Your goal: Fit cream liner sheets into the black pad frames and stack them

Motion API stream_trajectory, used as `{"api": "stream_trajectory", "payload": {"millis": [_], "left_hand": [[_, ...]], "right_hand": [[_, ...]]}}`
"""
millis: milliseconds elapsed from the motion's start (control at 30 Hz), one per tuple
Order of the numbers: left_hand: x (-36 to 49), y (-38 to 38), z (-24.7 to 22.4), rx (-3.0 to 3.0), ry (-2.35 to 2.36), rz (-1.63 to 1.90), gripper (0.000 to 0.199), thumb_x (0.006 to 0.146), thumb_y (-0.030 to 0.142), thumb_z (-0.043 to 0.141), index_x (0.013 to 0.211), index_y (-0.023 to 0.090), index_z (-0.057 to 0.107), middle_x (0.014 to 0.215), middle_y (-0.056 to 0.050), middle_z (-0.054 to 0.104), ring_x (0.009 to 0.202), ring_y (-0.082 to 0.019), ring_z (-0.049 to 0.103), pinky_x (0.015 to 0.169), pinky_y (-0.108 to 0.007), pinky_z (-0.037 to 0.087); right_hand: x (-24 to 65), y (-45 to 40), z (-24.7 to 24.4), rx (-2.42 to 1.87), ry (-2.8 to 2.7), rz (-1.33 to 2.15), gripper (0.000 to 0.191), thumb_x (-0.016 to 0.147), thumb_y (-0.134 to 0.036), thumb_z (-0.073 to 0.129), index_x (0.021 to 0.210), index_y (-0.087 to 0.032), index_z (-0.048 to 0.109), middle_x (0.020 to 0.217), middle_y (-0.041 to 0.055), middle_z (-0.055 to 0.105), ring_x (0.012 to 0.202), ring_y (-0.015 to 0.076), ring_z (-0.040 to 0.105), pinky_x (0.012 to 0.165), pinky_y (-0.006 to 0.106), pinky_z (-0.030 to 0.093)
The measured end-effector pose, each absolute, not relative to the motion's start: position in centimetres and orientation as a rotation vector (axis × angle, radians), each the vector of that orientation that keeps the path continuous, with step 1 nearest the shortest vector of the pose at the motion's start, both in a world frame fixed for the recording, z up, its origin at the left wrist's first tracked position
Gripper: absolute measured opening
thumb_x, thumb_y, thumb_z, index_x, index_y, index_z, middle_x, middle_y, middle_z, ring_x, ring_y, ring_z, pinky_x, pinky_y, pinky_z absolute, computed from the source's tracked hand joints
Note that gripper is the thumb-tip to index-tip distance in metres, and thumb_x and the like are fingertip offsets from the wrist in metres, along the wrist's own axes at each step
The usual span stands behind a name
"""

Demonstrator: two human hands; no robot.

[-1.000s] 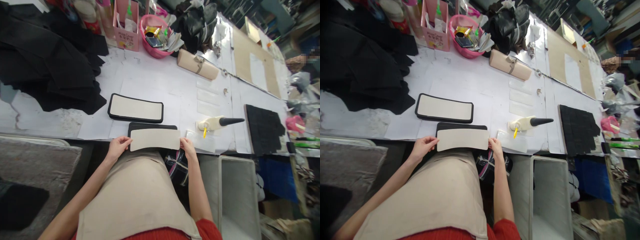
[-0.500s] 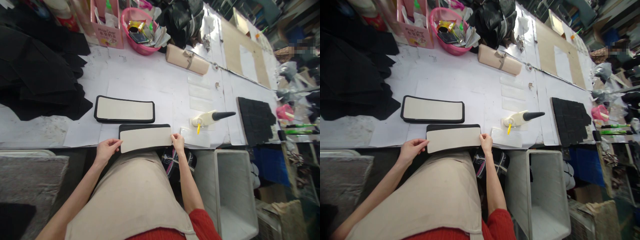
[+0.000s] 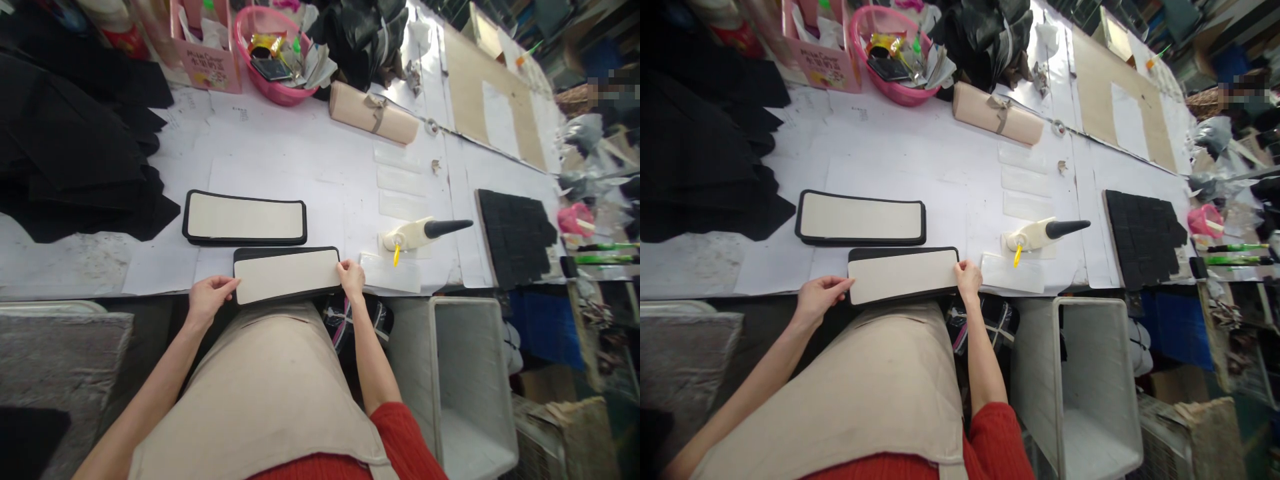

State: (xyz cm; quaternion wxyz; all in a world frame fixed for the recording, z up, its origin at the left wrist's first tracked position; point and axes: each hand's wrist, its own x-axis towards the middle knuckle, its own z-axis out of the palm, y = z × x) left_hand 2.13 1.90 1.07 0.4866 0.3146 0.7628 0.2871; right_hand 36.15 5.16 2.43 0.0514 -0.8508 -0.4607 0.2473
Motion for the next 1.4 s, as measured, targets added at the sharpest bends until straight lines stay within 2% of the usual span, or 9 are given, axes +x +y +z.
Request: {"api": "stream_trajectory", "payload": {"millis": [600,1033,1400], "left_hand": [[2.2,2.3,-0.6,0.854,1.896,0.736,0.035,0.056,0.05,0.078,0.065,0.017,0.069,0.055,-0.001,0.063,0.045,-0.011,0.05,0.047,-0.024,0.036],[2.5,2.6,-0.4,0.775,1.879,0.725,0.033,0.054,0.046,0.078,0.062,0.017,0.067,0.049,0.0,0.059,0.044,-0.011,0.048,0.043,-0.022,0.03],[2.2,2.6,-1.2,0.748,1.875,0.731,0.036,0.054,0.048,0.08,0.066,0.016,0.069,0.056,-0.001,0.063,0.044,-0.01,0.05,0.042,-0.022,0.031]], "right_hand": [[36.4,5.3,0.8,-2.608,-1.422,0.73,0.025,0.088,-0.028,0.053,0.095,-0.019,0.075,0.09,0.0078,0.075,0.088,0.0219,0.069,0.079,0.027,0.048],[36.3,5.6,0.7,-2.647,-1.452,0.722,0.026,0.088,-0.028,0.053,0.095,-0.018,0.075,0.092,0.0094,0.075,0.091,0.0241,0.069,0.08,0.029,0.049],[36.4,5.6,0.5,-2.64,-1.437,0.737,0.026,0.088,-0.029,0.053,0.096,-0.018,0.075,0.094,0.0092,0.075,0.093,0.0242,0.069,0.081,0.029,0.048]]}}
